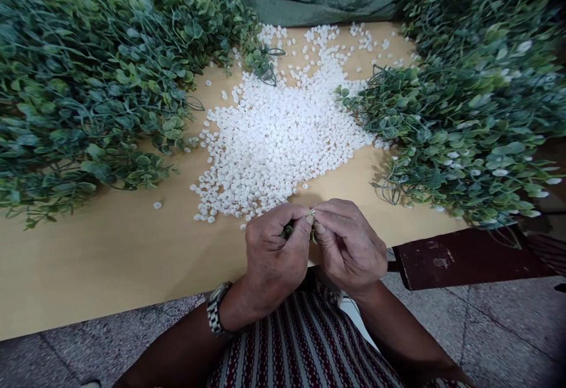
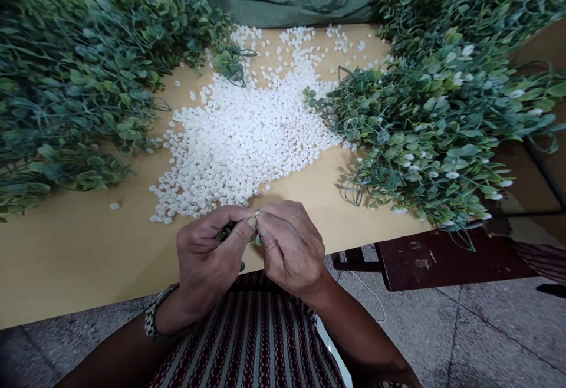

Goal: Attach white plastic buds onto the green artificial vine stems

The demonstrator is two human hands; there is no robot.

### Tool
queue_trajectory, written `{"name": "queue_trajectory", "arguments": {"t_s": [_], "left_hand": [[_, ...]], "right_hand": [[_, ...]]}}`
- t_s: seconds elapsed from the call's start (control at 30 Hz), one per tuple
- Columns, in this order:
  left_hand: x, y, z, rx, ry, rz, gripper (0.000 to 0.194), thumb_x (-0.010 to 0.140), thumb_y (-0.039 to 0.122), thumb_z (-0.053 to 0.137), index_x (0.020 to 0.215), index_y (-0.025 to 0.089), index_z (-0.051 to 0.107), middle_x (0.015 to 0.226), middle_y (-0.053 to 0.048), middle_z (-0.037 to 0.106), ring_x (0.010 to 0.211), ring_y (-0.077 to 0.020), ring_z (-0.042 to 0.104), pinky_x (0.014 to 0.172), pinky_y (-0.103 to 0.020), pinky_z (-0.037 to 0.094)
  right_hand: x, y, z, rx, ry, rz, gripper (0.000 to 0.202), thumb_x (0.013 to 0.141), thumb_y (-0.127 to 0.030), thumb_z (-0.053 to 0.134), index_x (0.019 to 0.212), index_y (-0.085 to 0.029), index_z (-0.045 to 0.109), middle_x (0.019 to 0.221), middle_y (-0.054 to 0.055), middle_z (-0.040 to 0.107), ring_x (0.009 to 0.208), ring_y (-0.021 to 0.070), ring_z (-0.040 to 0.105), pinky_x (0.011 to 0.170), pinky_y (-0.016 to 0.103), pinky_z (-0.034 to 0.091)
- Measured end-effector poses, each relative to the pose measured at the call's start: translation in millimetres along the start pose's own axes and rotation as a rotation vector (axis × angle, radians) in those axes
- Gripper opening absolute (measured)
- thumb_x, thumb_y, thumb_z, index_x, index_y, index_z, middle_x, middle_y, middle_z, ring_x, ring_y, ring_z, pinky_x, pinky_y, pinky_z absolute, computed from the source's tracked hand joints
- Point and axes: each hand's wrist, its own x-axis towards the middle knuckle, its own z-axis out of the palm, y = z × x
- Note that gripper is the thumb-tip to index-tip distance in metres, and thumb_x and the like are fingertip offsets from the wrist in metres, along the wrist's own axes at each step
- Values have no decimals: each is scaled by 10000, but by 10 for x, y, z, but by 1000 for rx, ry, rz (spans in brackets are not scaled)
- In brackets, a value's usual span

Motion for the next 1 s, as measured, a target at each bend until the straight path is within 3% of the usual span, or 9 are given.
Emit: {"name": "queue_trajectory", "arguments": {"t_s": [0.1, 0.2, 0.27, 0.37, 0.47, 0.57, 0.8, 0.87, 1.0], "left_hand": [[17, 10, -18, -85, -36, -24, 159, 797, 116, 543, 651, 167, 582, 564, 26, 555, 532, -98, 491, 521, -217, 417], [41, 25, -38, -167, -120, -114, 31, 786, 151, 559, 768, 175, 564, 632, 19, 566, 557, -104, 501, 522, -220, 421], [48, 27, -39, -162, -163, -182, 150, 751, 152, 583, 881, 189, 518, 664, 28, 548, 579, -110, 505, 537, -226, 426], [41, 9, -24, -111, -214, -192, 352, 718, 135, 580, 1023, 206, 419, 699, 41, 511, 627, -119, 514, 583, -239, 435], [28, -20, -12, -58, -294, -98, 451, 706, 111, 556, 1102, 195, 358, 839, -6, 539, 743, -142, 548, 656, -271, 455], [15, -33, -21, -29, -335, -15, 472, 722, 98, 544, 1134, 189, 332, 956, -52, 540, 832, -161, 553, 731, -306, 462], [6, -1, -114, -80, -410, 20, 160, 784, 89, 470, 904, 191, 441, 800, -18, 504, 712, -142, 493, 645, -289, 447], [10, -8, -127, -54, -379, 15, 65, 806, 123, 495, 826, 184, 484, 787, -30, 520, 724, -153, 496, 654, -302, 451], [14, -49, -119, -37, -280, 145, 120, 786, 60, 516, 754, 174, 534, 782, -42, 597, 751, -157, 547, 692, -308, 466]], "right_hand": [[6, 1, -44, 83, -37, 78, 291, 809, -62, 572, 1050, -216, 625, 927, 74, 679, 856, 197, 647, 705, 363, 560], [33, 27, -116, 223, -129, 263, 278, 852, -126, 541, 1102, -224, 613, 1003, 70, 670, 939, 198, 631, 789, 373, 545], [72, 38, -168, 214, -109, 308, 294, 855, -149, 545, 1134, -224, 602, 1042, 76, 656, 969, 209, 615, 827, 395, 527], [183, 17, -246, 157, -67, 181, 292, 827, -131, 582, 1101, -226, 618, 985, 71, 655, 920, 210, 610, 783, 383, 519], [333, -26, -309, 175, -302, 26, 170, 822, -123, 597, 969, -198, 638, 880, 59, 651, 835, 191, 601, 737, 360, 501], [423, -41, -335, 226, -485, 40, 83, 853, -123, 553, 856, -182, 612, 791, 40, 624, 781, 164, 584, 699, 318, 488], [298, 16, -299, 125, -436, 79, 104, 863, -94, 515, 814, -180, 547, 715, 19, 565, 695, 142, 526, 628, 283, 446], [249, 16, -281, 107, -388, 73, 111, 854, -74, 513, 815, -175, 534, 716, 19, 563, 685, 138, 516, 617, 279, 435], [192, -15, -230, 92, -321, 63, 120, 852, -65, 500, 807, -175, 523, 700, 19, 547, 676, 141, 505, 611, 287, 430]]}}
